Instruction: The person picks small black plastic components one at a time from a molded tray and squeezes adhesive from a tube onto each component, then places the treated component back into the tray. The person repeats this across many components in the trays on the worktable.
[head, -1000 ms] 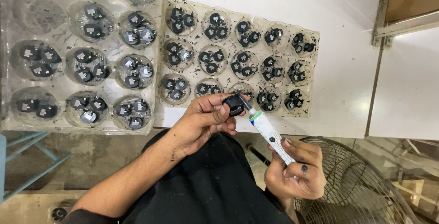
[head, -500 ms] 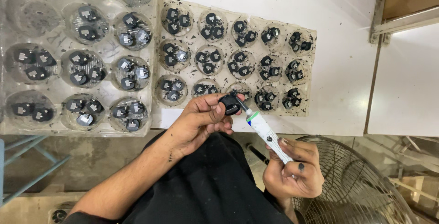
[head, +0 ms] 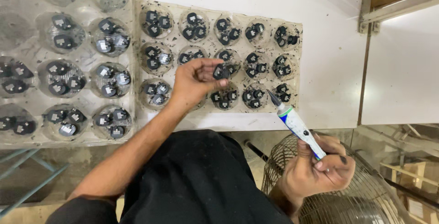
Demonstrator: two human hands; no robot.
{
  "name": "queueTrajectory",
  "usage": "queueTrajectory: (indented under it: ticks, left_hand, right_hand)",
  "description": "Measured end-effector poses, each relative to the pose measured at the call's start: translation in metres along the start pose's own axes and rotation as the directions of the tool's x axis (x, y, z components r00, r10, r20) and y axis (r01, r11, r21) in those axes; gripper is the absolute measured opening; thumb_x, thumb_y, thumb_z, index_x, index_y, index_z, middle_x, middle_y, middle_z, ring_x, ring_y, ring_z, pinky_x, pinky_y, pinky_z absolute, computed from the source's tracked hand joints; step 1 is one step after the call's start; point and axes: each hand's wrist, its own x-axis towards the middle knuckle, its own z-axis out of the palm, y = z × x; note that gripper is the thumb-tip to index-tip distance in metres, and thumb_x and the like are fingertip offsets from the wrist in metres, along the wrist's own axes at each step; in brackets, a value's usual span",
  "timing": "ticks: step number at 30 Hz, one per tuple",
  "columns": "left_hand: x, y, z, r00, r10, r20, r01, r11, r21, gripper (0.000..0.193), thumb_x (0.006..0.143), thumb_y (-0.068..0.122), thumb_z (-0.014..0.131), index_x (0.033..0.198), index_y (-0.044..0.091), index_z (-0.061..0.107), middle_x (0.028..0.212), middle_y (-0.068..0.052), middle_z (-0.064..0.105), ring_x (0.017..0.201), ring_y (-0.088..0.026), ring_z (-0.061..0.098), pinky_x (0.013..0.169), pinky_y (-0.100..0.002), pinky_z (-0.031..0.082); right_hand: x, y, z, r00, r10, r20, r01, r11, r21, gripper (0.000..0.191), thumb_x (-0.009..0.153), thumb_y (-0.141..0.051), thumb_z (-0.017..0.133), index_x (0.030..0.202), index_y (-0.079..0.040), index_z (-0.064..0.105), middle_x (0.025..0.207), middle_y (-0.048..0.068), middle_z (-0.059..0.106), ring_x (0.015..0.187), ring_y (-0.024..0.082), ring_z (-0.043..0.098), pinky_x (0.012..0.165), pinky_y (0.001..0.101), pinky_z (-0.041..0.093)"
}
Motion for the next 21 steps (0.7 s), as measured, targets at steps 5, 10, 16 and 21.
queueTrajectory:
  ticks: [5,10,16,21]
  left_hand:
    - [0.088,-0.037,0.021,0.999,0.025,0.023,-0.032,0.905,0.424,0.046,0.073,0.003,0.09,0.117,0.006,0.076,0.099,-0.008,0.08,0.079,-0.01,0.071,0.071,-0.023,0.059]
    - [0.153,-0.055,0.059,0.943,0.203,0.263,-0.332,0.544,0.771,0.038,0.072,0.018,0.087,0.109,0.016,0.078,0.099,-0.006,0.075,0.089,-0.024,0.072,0.078,-0.037,0.059]
    - [0.221,-0.08,0.097,0.877,0.098,0.471,-0.481,0.146,0.864,0.043,0.072,0.022,0.086,0.114,0.022,0.077,0.106,-0.013,0.067,0.099,-0.036,0.065,0.085,-0.049,0.053]
    - [0.248,-0.103,0.117,0.864,-0.037,0.502,-0.502,0.019,0.865,0.037,0.072,0.022,0.087,0.108,0.018,0.078,0.103,-0.013,0.069,0.098,-0.037,0.067,0.083,-0.049,0.055]
  right_hand:
    - [0.01,0.019,-0.033,0.998,0.035,-0.054,-0.036,0.999,-0.023,0.046,0.1,0.005,0.084,0.093,-0.007,0.039,0.098,0.018,0.065,0.094,0.022,0.068,0.085,0.0311,0.059]
    - [0.018,0.04,-0.059,0.993,0.101,-0.068,-0.104,0.993,-0.049,0.046,0.095,0.006,0.082,0.092,-0.008,0.039,0.096,0.018,0.064,0.094,0.021,0.068,0.082,0.0296,0.058]
    - [0.027,0.062,-0.079,0.978,0.195,-0.079,-0.203,0.973,-0.11,0.046,0.091,0.009,0.081,0.09,-0.008,0.038,0.097,0.021,0.066,0.094,0.021,0.067,0.088,0.0311,0.056]
    - [0.034,0.076,-0.089,0.959,0.272,-0.072,-0.281,0.947,-0.154,0.046,0.089,0.008,0.08,0.088,-0.009,0.038,0.099,0.023,0.067,0.095,0.021,0.066,0.089,0.0316,0.054]
